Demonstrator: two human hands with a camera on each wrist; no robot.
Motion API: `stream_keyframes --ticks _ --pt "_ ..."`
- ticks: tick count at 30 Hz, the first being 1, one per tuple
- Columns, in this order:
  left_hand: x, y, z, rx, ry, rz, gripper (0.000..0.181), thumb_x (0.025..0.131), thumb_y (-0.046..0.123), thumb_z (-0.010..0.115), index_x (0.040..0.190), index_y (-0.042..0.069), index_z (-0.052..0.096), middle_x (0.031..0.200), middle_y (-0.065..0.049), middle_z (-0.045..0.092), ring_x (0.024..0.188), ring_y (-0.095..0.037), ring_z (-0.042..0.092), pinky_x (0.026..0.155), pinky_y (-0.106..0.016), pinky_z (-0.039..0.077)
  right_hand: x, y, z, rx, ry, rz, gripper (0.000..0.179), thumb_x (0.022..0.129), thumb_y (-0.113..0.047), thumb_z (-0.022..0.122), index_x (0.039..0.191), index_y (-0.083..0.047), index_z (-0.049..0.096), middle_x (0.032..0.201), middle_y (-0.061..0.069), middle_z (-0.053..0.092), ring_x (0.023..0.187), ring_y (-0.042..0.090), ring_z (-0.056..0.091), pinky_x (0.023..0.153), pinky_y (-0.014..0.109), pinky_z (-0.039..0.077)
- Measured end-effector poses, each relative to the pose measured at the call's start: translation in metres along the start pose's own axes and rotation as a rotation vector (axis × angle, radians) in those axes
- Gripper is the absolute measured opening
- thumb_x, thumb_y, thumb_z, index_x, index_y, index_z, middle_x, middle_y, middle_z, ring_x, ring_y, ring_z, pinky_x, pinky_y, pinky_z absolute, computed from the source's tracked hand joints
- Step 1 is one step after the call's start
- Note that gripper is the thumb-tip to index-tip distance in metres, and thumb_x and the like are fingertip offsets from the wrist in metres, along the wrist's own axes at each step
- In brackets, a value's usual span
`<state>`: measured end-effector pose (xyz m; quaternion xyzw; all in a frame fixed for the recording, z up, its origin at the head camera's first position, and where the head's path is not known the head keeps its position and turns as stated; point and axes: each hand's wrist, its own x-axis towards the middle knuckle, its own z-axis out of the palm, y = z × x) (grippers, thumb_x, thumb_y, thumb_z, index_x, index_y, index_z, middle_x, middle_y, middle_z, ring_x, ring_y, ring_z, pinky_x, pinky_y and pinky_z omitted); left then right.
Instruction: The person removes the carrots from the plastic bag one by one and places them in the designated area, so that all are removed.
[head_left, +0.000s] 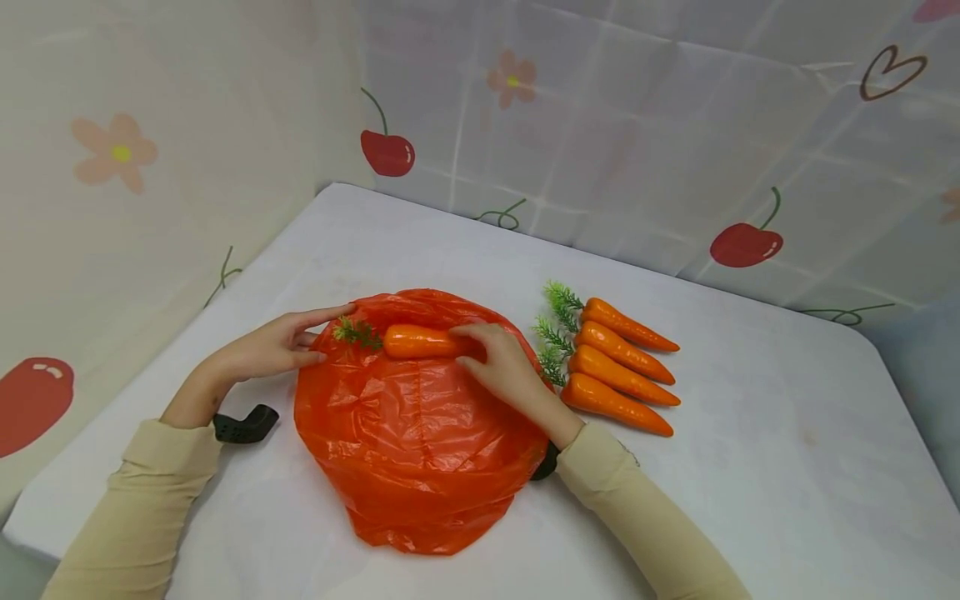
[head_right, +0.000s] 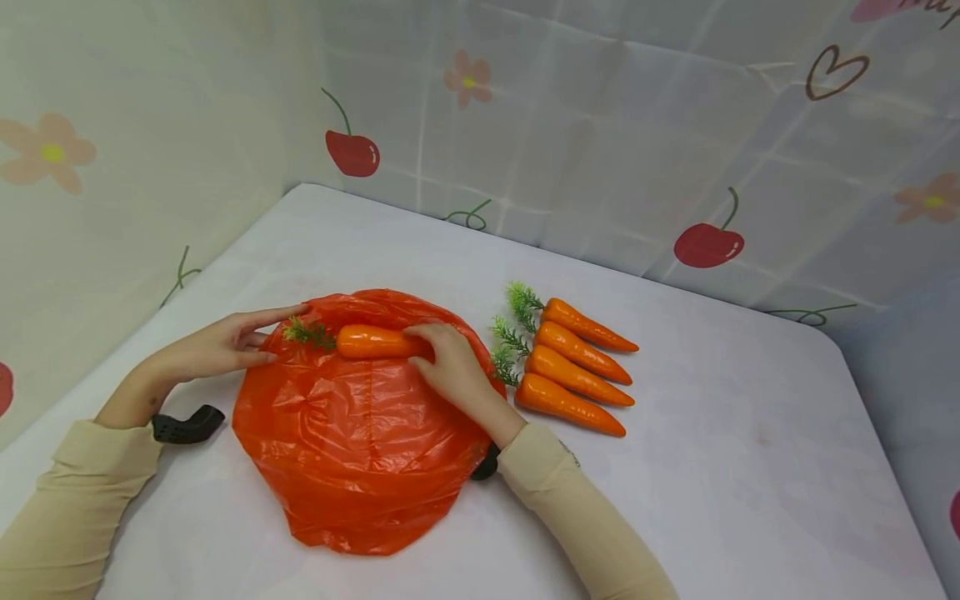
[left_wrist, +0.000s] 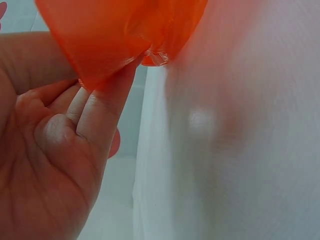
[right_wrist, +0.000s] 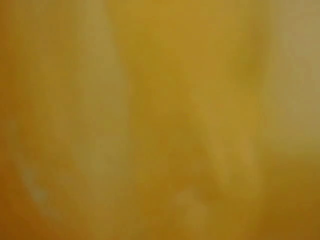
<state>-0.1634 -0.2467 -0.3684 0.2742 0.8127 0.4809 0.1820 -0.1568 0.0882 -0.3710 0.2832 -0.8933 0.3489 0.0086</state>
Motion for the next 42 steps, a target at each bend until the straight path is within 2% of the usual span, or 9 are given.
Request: stream_keyframes --ticks 9,21,26,32,39,42 --pt "-0.001 0.0 0.0 -0.004 0.003 0.0 0.066 0.086 -0.011 0.056 0.145 0.006 0.034 0.148 -0.017 0.028 0.123 -0.035 0.04 0.083 -0.032 0.05 -0.001 0.0 0.001 0.0 0.005 0.007 0.033 0.083 -0.005 0.071 0.115 -0.006 0.066 0.115 0.007 0.062 0.11 0.024 0.053 0.093 0.036 0.042" --pt "0.001 -0.001 0.0 -0.014 0.003 -0.006 0.066 0.086 -0.012 0.055 0.145 0.006 0.033 0.148 -0.017 0.028 0.119 -0.035 0.045 0.083 -0.032 0.05 0.0 0.002 0.005 -0.032 -0.052 -0.004 0.035 0.082 -0.007 0.073 0.115 -0.007 0.064 0.111 0.005 0.059 0.105 0.02 0.053 0.091 0.033 0.044" --pt "0.001 0.0 0.0 -0.003 0.008 -0.009 0.066 0.086 -0.011 0.056 0.145 0.006 0.033 0.147 -0.016 0.029 0.122 -0.034 0.042 0.084 -0.033 0.049 -0.001 0.001 0.005 -0.035 -0.065 0.013 0.035 0.083 -0.008 0.072 0.117 -0.006 0.065 0.111 0.005 0.061 0.105 0.019 0.055 0.091 0.033 0.044" --pt "0.001 0.0 0.001 -0.022 0.008 -0.007 0.065 0.086 -0.011 0.055 0.145 0.006 0.033 0.148 -0.016 0.028 0.118 -0.035 0.045 0.083 -0.033 0.05 -0.007 -0.002 0.002 -0.001 -0.085 0.024 0.035 0.086 -0.011 0.069 0.12 -0.006 0.064 0.113 0.006 0.061 0.106 0.018 0.055 0.089 0.031 0.046" --pt "0.001 -0.002 0.0 -0.006 0.011 0.027 0.065 0.087 -0.013 0.054 0.145 0.005 0.033 0.149 -0.016 0.027 0.127 -0.036 0.035 0.085 -0.031 0.048 -0.021 -0.004 -0.01 0.066 -0.083 0.02 0.035 0.085 -0.012 0.07 0.119 -0.006 0.065 0.11 0.004 0.063 0.095 0.016 0.057 0.079 0.029 0.049" --pt "0.0 -0.001 0.0 0.002 0.017 0.014 0.066 0.087 -0.012 0.054 0.146 0.006 0.032 0.149 -0.015 0.027 0.124 -0.036 0.04 0.085 -0.031 0.048 -0.027 -0.006 -0.019 0.09 -0.084 0.021 0.035 0.085 -0.012 0.07 0.12 -0.006 0.065 0.111 0.004 0.063 0.095 0.016 0.057 0.079 0.03 0.049"
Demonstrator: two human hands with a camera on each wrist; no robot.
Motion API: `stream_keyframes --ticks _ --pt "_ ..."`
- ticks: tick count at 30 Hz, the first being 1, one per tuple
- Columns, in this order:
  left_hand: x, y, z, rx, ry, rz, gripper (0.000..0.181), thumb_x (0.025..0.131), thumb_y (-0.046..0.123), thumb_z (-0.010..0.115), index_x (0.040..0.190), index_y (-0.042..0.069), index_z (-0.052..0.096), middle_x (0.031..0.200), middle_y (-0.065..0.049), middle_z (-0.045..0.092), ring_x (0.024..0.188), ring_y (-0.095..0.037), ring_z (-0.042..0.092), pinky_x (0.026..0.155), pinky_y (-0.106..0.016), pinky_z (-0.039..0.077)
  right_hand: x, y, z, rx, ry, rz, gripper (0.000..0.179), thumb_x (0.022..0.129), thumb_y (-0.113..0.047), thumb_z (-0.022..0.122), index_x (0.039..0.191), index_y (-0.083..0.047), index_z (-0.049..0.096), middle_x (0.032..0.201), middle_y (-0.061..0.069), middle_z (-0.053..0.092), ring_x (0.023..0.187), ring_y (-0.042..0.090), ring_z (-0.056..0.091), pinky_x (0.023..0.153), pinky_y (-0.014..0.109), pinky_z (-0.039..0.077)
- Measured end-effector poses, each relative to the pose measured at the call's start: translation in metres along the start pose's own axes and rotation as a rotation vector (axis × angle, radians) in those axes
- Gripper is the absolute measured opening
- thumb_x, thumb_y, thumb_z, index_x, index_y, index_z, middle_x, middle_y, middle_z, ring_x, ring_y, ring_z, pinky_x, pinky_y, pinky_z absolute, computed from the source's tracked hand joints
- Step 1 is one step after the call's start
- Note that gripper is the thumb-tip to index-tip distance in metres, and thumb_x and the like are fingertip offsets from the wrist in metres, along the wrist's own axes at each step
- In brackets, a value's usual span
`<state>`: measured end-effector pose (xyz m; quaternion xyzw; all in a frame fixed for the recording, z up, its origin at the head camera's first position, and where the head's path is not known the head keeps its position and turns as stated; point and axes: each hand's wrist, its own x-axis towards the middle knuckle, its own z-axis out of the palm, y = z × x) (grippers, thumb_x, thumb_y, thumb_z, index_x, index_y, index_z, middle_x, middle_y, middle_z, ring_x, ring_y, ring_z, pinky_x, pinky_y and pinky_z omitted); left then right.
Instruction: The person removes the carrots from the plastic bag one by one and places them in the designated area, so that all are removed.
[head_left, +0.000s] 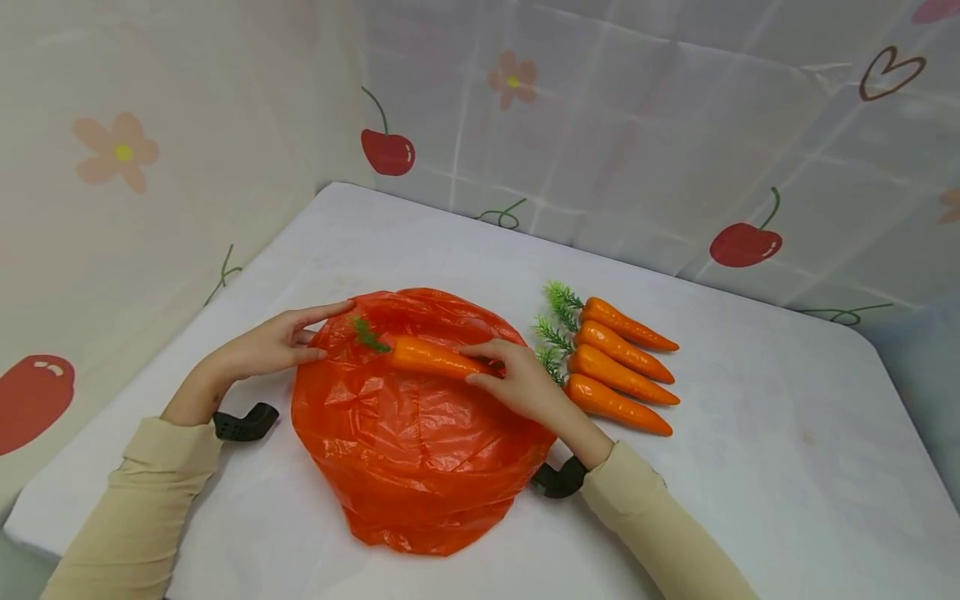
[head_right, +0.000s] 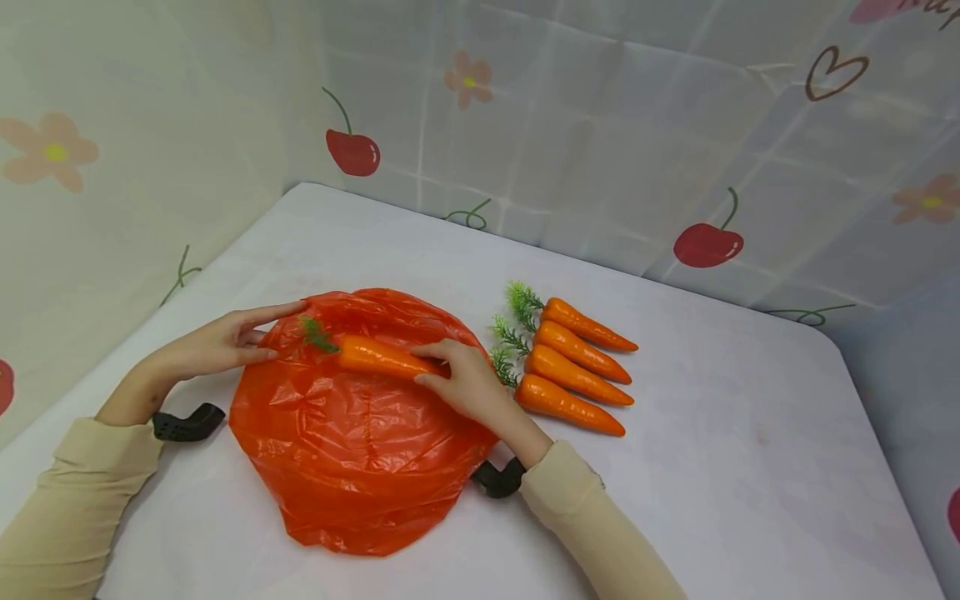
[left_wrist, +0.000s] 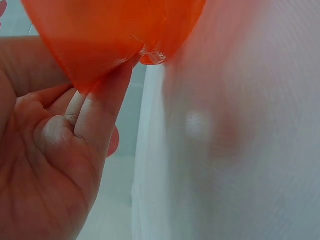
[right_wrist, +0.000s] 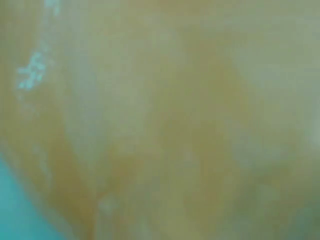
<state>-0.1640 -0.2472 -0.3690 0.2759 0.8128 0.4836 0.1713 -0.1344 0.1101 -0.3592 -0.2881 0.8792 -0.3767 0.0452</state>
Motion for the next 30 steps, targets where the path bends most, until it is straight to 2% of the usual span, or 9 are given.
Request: stream_keyframes --ticks 7,15,22,26,30 --pt "0.0 0.002 0.0 -0.009 -0.002 -0.026 0.065 0.087 -0.01 0.055 0.146 0.006 0.032 0.149 -0.015 0.027 0.122 -0.036 0.042 0.086 -0.035 0.049 -0.025 0.002 -0.02 0.07 0.028 0.027 0.035 0.085 -0.011 0.07 0.119 -0.006 0.065 0.111 0.005 0.062 0.093 0.018 0.057 0.079 0.031 0.05" --pt "0.0 0.001 -0.001 -0.011 -0.003 -0.03 0.067 0.086 -0.012 0.055 0.146 0.007 0.032 0.149 -0.014 0.027 0.12 -0.035 0.044 0.083 -0.03 0.049 -0.059 0.011 -0.043 0.197 0.09 0.144 0.036 0.085 -0.013 0.069 0.12 -0.005 0.064 0.115 0.007 0.06 0.096 0.021 0.056 0.08 0.035 0.051" --pt "0.0 0.0 -0.001 -0.015 -0.008 -0.027 0.067 0.086 -0.012 0.054 0.147 0.007 0.031 0.149 -0.013 0.027 0.118 -0.034 0.045 0.084 -0.03 0.049 -0.091 0.025 -0.063 0.206 0.136 0.205 0.038 0.086 -0.016 0.069 0.122 -0.009 0.063 0.118 0.004 0.059 0.1 0.02 0.057 0.08 0.029 0.051" --pt "0.0 -0.001 -0.001 -0.019 -0.005 -0.037 0.067 0.087 -0.01 0.055 0.147 0.009 0.032 0.149 -0.012 0.028 0.12 -0.033 0.044 0.084 -0.031 0.049 -0.109 0.032 -0.075 0.161 0.17 0.227 0.039 0.086 -0.015 0.069 0.123 -0.006 0.061 0.121 0.007 0.058 0.102 0.021 0.055 0.08 0.025 0.05" --pt "0.0 -0.002 -0.001 -0.017 -0.003 -0.037 0.067 0.087 -0.01 0.055 0.147 0.01 0.032 0.149 -0.011 0.028 0.121 -0.033 0.043 0.085 -0.031 0.049 -0.126 0.038 -0.085 0.124 0.209 0.225 0.037 0.086 -0.009 0.068 0.122 -0.002 0.061 0.117 0.011 0.059 0.099 0.012 0.056 0.079 0.02 0.049"
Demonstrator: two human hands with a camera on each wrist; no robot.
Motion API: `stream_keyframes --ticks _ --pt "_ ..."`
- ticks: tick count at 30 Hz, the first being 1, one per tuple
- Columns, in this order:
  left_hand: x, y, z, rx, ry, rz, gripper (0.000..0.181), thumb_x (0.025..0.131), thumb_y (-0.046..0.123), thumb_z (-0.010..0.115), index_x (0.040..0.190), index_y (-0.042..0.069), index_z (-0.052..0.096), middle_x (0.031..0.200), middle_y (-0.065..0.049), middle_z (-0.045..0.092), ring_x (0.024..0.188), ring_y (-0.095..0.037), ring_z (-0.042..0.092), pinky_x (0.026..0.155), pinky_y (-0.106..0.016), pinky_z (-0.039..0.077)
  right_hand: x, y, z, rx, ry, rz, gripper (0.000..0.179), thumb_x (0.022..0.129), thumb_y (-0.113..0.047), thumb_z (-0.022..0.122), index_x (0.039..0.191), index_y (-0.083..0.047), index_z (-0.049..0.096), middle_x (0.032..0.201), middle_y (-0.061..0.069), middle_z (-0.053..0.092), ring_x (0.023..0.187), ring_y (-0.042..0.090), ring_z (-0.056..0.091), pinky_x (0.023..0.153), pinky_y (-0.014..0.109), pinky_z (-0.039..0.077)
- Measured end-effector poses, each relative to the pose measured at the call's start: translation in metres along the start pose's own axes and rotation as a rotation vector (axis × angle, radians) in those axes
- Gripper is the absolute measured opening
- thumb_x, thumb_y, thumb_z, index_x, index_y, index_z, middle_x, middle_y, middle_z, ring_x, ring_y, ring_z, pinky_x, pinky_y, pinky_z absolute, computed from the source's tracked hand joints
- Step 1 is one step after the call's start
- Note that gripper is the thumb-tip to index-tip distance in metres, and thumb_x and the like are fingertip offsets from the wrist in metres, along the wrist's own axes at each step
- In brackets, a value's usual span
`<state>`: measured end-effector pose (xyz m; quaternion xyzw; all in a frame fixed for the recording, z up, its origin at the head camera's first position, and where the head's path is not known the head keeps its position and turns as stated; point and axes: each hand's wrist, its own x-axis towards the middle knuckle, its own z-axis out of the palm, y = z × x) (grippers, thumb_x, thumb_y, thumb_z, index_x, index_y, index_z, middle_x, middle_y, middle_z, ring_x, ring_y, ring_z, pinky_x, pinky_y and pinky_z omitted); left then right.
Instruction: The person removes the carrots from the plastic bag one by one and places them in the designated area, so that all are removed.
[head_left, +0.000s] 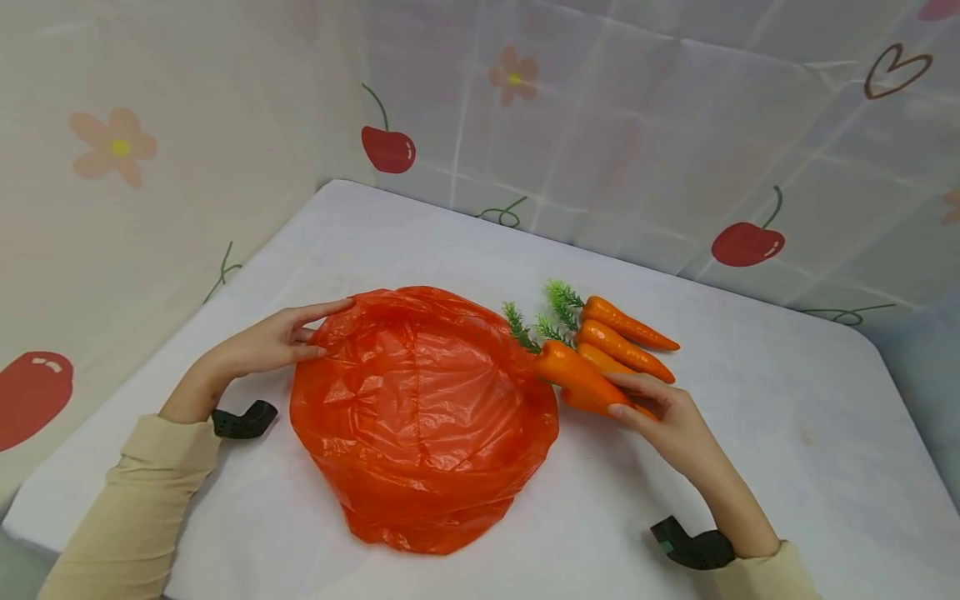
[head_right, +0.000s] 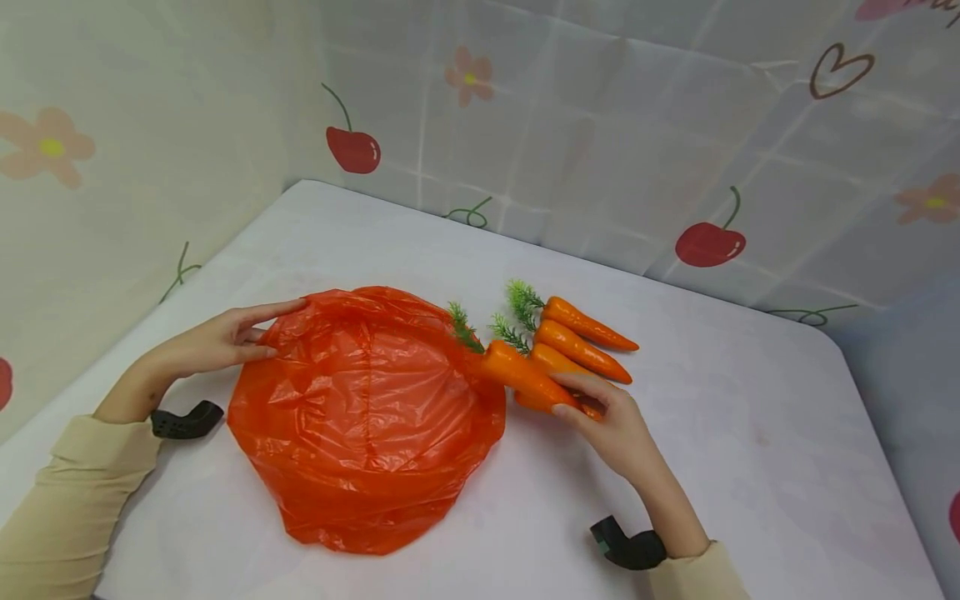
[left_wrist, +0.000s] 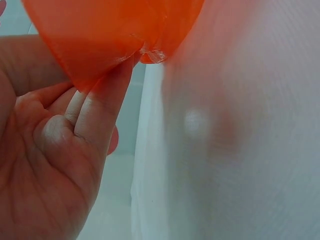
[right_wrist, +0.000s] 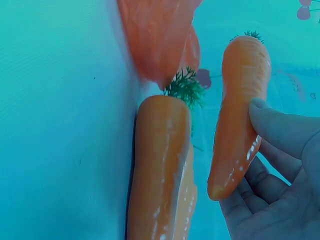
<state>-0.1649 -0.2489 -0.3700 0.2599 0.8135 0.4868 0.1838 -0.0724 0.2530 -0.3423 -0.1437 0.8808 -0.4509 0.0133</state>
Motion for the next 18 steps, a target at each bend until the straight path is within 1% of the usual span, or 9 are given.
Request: stream_keyframes --ticks 3,7,13,18 --pt "0.0 0.0 0.0 0.003 -0.004 0.004 0.067 0.087 -0.01 0.055 0.147 0.009 0.032 0.149 -0.012 0.028 0.121 -0.033 0.043 0.084 -0.03 0.049 -0.011 0.006 -0.008 -0.026 0.03 -0.015 0.036 0.085 -0.005 0.068 0.12 -0.001 0.062 0.114 0.011 0.06 0.099 0.003 0.055 0.081 0.015 0.046" --pt "0.001 -0.001 0.001 0.0 -0.004 -0.004 0.066 0.087 -0.009 0.055 0.147 0.009 0.032 0.149 -0.012 0.028 0.12 -0.033 0.043 0.085 -0.031 0.049 -0.027 0.016 -0.016 -0.068 0.046 -0.016 0.036 0.085 -0.004 0.069 0.12 0.0 0.062 0.114 0.009 0.061 0.104 -0.001 0.051 0.086 0.011 0.041" --pt "0.001 -0.001 0.0 0.006 -0.004 -0.016 0.066 0.088 -0.007 0.056 0.147 0.01 0.032 0.149 -0.011 0.028 0.122 -0.032 0.042 0.086 -0.031 0.048 -0.047 0.028 -0.021 -0.079 0.035 0.013 0.035 0.084 -0.003 0.069 0.118 0.0 0.062 0.109 0.001 0.063 0.102 -0.003 0.052 0.085 0.009 0.039" --pt "0.001 -0.003 0.001 0.012 -0.002 -0.017 0.066 0.088 -0.007 0.056 0.147 0.01 0.033 0.149 -0.01 0.029 0.123 -0.032 0.041 0.086 -0.032 0.048 -0.055 0.035 -0.019 -0.07 0.026 0.015 0.034 0.084 -0.003 0.069 0.118 0.0 0.062 0.108 0.002 0.064 0.102 -0.002 0.053 0.086 0.009 0.039"
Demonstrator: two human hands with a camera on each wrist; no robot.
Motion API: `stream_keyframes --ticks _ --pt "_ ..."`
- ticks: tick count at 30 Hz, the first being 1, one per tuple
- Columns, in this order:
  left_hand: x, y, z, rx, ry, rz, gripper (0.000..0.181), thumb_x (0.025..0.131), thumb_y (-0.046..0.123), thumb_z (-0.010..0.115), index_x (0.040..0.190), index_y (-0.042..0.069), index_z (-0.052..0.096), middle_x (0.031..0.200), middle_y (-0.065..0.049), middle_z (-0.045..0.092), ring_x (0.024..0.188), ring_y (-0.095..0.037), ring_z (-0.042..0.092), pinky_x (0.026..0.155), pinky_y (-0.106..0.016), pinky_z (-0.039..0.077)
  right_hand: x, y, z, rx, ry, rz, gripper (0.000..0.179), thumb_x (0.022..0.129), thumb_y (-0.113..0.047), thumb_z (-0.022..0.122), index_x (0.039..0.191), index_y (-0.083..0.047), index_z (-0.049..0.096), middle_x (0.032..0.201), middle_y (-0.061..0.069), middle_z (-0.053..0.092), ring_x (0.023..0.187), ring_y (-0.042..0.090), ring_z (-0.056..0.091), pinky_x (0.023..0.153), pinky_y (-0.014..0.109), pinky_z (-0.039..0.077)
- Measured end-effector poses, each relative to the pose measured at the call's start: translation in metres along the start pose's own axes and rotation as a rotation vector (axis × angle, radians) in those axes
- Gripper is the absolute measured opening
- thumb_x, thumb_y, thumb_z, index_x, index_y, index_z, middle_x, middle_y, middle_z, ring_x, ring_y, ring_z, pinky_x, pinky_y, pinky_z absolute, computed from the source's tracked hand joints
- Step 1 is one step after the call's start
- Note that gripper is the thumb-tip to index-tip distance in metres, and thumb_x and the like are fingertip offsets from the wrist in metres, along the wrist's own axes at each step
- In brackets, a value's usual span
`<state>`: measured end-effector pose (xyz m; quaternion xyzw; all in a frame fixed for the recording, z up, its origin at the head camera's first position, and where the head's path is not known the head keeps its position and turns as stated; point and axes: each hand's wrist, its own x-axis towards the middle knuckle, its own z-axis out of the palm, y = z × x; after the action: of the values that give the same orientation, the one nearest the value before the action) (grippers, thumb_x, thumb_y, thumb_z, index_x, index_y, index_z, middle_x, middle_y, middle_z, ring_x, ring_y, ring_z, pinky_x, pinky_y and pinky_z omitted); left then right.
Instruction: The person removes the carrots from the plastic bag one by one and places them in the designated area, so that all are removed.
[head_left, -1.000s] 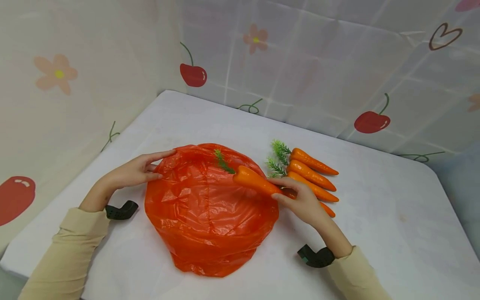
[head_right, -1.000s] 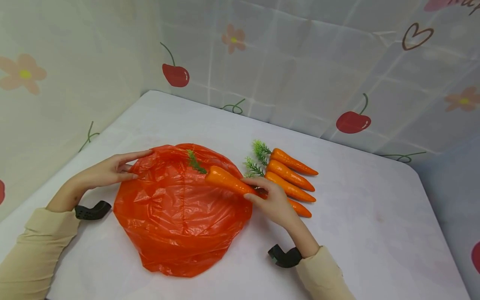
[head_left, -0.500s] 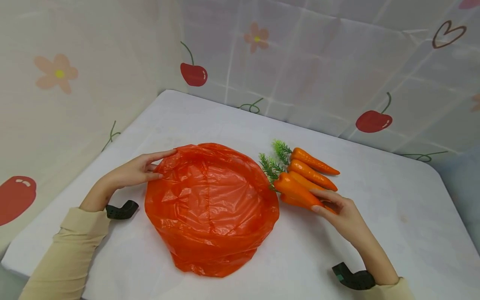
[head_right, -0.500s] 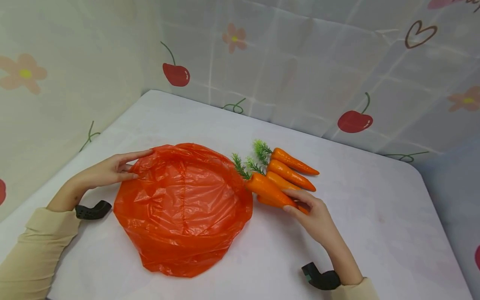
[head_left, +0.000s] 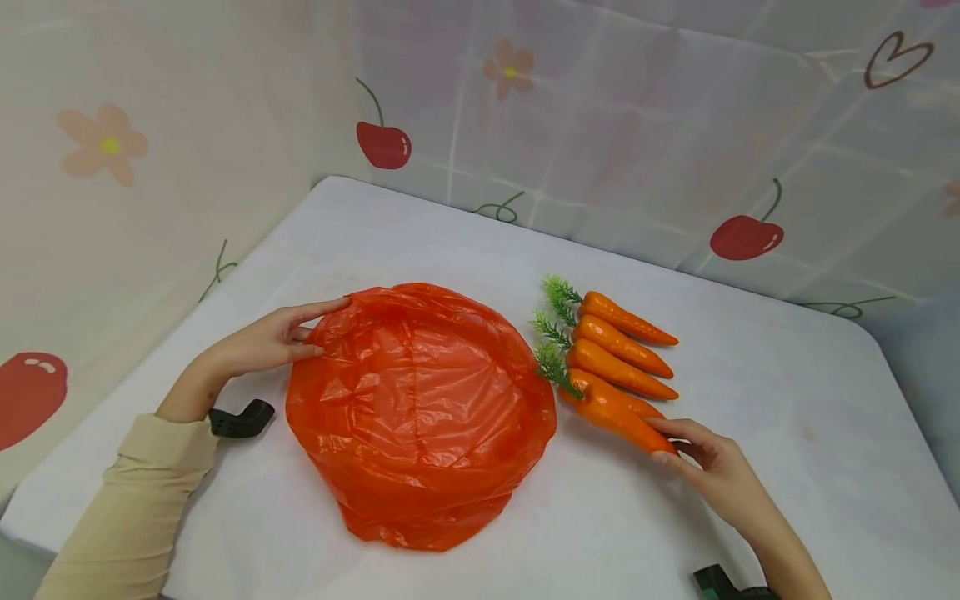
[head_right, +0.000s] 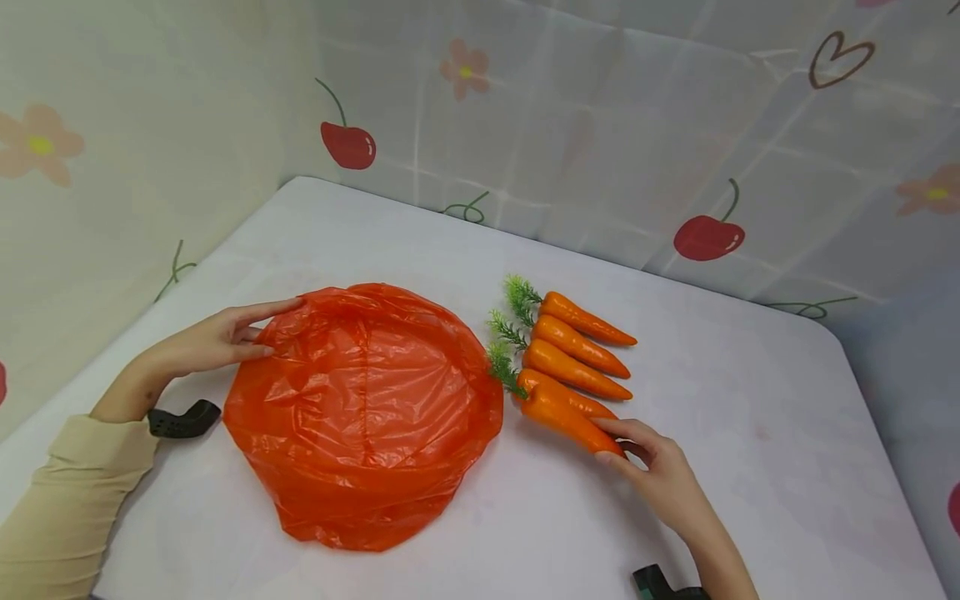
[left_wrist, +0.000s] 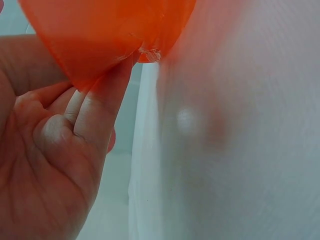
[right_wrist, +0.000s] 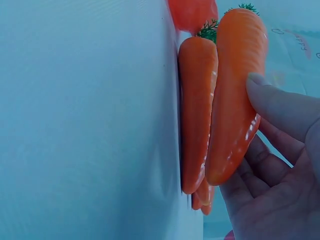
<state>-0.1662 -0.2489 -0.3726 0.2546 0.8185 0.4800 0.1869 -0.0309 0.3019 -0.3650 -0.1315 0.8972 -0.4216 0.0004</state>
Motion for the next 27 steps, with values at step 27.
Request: stream_keyframes --ticks 27 --pt "0.0 -0.001 0.0 -0.021 -0.006 -0.017 0.066 0.088 -0.01 0.055 0.147 0.01 0.033 0.149 -0.012 0.028 0.12 -0.034 0.044 0.085 -0.031 0.049 0.004 0.003 0.022 -0.18 0.011 -0.028 0.038 0.079 -0.01 0.075 0.115 -0.009 0.067 0.11 0.002 0.064 0.099 0.012 0.057 0.079 0.027 0.051"
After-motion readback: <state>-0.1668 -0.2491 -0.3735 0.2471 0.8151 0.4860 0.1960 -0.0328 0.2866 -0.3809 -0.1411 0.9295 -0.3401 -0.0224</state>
